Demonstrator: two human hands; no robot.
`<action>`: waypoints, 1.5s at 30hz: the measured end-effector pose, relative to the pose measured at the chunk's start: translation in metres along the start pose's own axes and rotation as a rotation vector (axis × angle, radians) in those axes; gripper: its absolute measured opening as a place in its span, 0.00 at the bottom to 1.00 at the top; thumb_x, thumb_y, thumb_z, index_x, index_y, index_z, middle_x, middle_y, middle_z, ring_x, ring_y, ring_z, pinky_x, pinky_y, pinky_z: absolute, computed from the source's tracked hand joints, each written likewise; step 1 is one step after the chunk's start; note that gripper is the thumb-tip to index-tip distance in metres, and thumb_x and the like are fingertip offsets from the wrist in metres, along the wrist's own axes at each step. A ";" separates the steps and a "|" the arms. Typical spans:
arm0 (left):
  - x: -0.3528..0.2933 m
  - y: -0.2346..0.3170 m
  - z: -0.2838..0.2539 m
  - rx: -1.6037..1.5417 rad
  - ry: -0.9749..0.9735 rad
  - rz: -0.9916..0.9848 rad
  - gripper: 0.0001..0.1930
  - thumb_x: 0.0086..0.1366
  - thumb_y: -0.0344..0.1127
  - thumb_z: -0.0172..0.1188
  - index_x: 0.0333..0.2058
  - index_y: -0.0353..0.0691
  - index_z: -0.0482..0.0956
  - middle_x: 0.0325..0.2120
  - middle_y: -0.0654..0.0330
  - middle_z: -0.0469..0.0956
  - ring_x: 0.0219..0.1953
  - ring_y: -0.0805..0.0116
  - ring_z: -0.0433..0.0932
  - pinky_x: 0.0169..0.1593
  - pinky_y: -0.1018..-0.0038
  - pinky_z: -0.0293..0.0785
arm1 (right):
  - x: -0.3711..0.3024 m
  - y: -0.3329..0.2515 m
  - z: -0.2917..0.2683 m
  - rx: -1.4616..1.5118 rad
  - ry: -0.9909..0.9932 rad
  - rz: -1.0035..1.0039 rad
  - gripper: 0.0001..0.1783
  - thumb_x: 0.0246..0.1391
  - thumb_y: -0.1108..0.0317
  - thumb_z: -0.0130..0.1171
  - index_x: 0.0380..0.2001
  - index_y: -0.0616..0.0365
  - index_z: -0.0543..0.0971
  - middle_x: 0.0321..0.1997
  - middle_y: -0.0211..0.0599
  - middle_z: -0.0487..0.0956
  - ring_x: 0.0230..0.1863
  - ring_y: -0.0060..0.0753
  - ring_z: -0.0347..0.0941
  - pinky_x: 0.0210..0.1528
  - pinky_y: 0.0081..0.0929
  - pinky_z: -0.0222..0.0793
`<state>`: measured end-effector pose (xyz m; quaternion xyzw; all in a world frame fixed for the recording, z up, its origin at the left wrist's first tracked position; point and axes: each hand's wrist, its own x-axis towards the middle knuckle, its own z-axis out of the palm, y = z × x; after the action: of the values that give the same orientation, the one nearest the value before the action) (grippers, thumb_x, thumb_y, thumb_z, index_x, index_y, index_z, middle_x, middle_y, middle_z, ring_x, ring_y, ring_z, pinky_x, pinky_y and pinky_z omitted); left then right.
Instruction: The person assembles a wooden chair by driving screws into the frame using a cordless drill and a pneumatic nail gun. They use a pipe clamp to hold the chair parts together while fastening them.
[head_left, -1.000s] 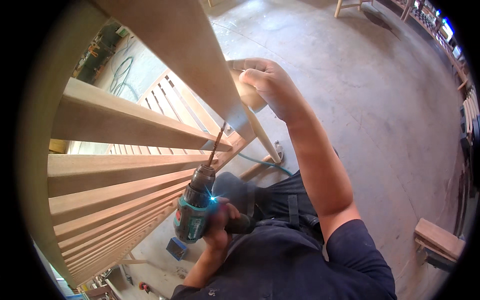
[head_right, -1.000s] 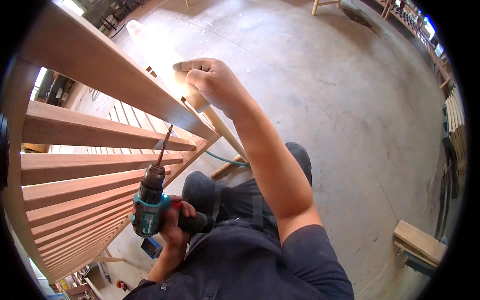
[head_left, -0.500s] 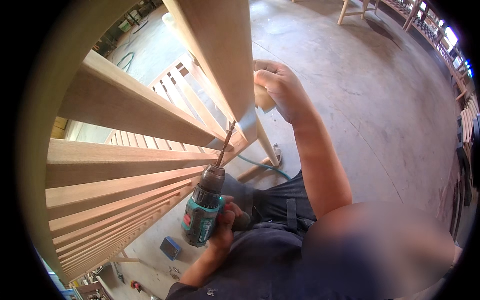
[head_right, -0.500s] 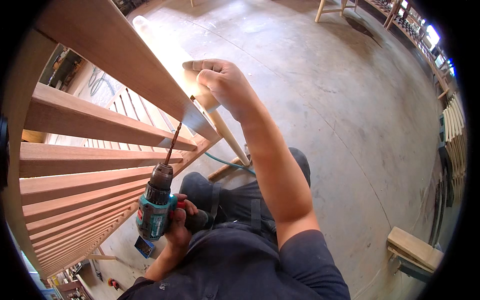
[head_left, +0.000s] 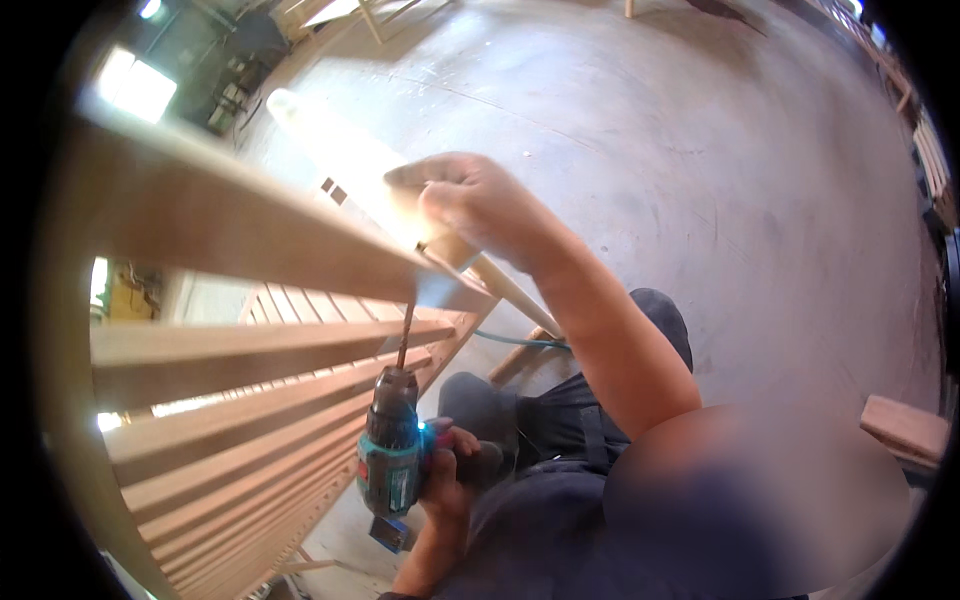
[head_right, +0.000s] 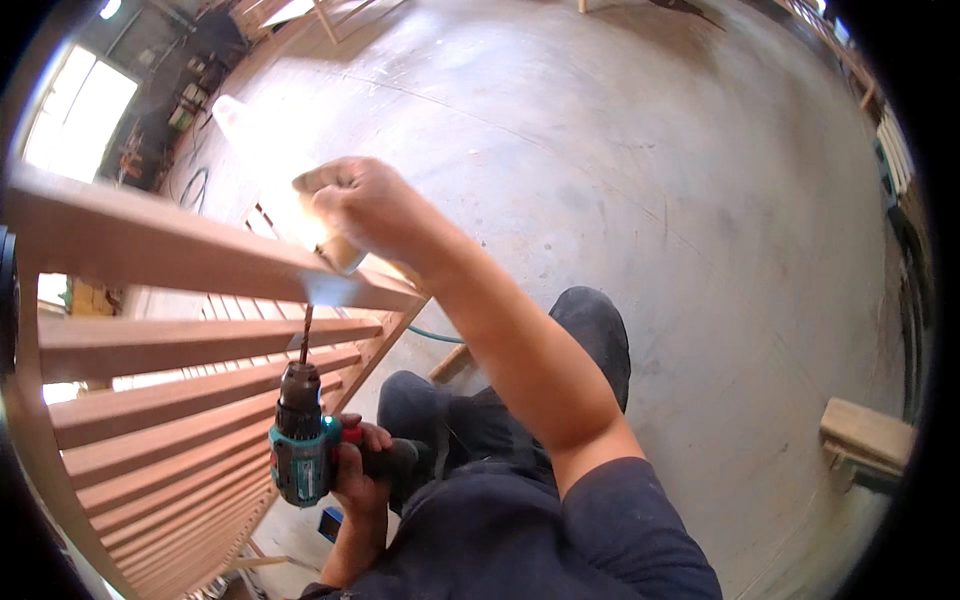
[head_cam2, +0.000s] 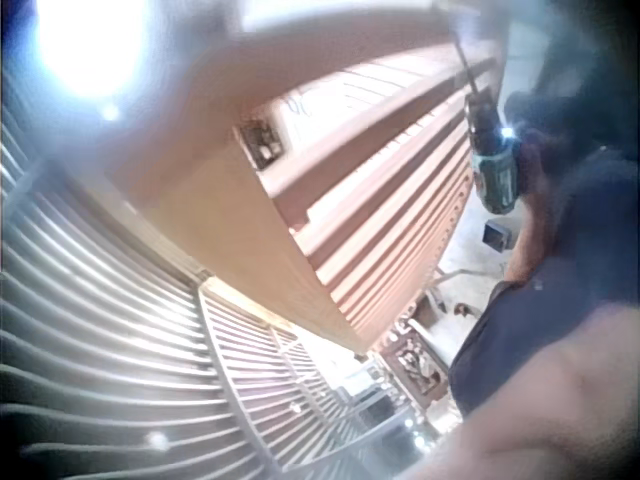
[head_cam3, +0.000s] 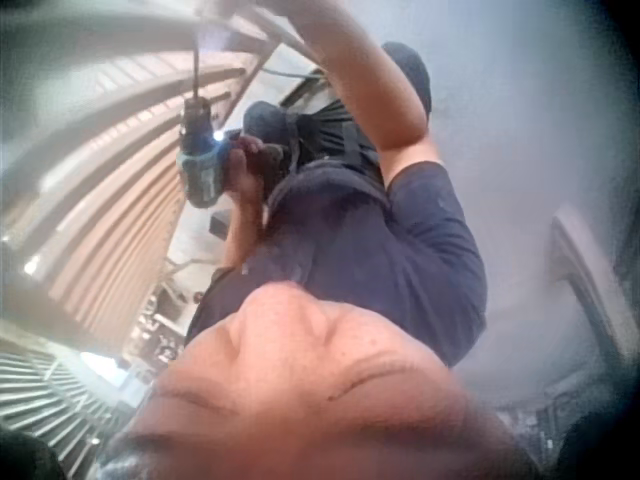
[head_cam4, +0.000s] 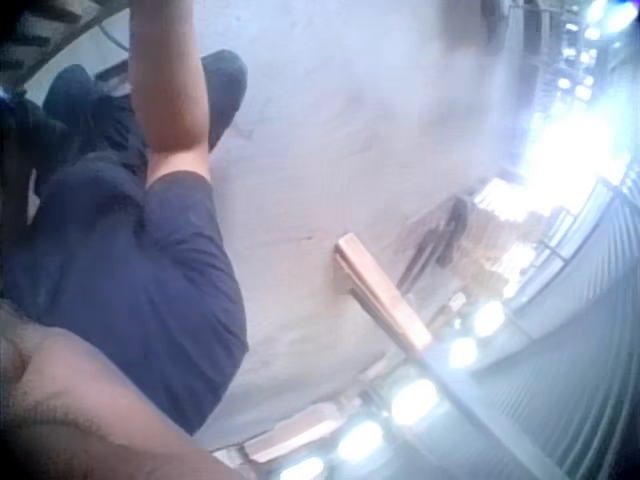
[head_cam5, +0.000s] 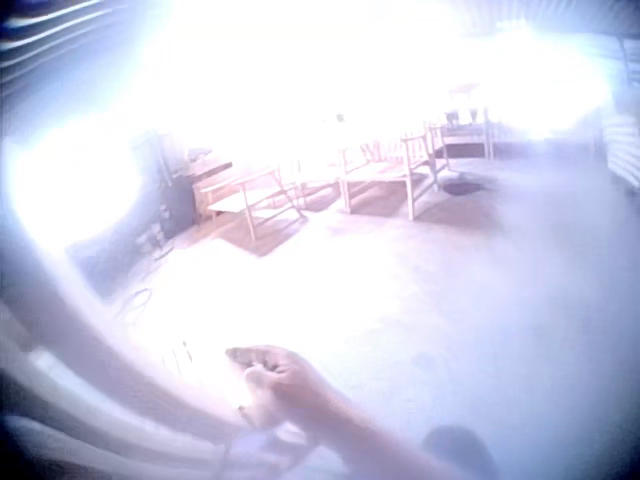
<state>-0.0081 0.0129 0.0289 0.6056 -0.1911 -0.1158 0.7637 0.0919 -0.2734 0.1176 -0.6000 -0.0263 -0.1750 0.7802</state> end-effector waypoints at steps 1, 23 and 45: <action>-0.001 0.003 -0.002 0.003 -0.002 0.009 0.24 0.67 0.47 0.64 0.51 0.31 0.72 0.28 0.56 0.75 0.32 0.65 0.75 0.41 0.68 0.73 | -0.001 -0.001 0.003 -0.055 -0.006 -0.062 0.27 0.52 0.74 0.49 0.56 0.77 0.75 0.46 0.57 0.82 0.38 0.37 0.80 0.41 0.24 0.77; -0.002 0.019 -0.003 0.104 0.017 -0.046 0.26 0.66 0.51 0.66 0.49 0.34 0.72 0.24 0.59 0.72 0.28 0.66 0.73 0.38 0.67 0.73 | 0.060 -0.023 0.020 -0.440 -0.092 0.265 0.23 0.57 0.71 0.50 0.54 0.71 0.73 0.50 0.62 0.78 0.54 0.49 0.76 0.56 0.39 0.69; -0.022 0.000 -0.051 -0.092 -0.006 -0.149 0.22 0.66 0.48 0.63 0.47 0.35 0.76 0.33 0.52 0.78 0.35 0.56 0.76 0.42 0.59 0.73 | -0.016 0.080 0.028 0.046 0.154 -0.867 0.56 0.29 0.65 0.85 0.63 0.52 0.63 0.67 0.49 0.66 0.76 0.61 0.51 0.75 0.57 0.48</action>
<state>-0.0057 0.0669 0.0158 0.5821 -0.1424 -0.1827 0.7794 0.1063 -0.2254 0.0477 -0.5014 -0.2212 -0.5296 0.6475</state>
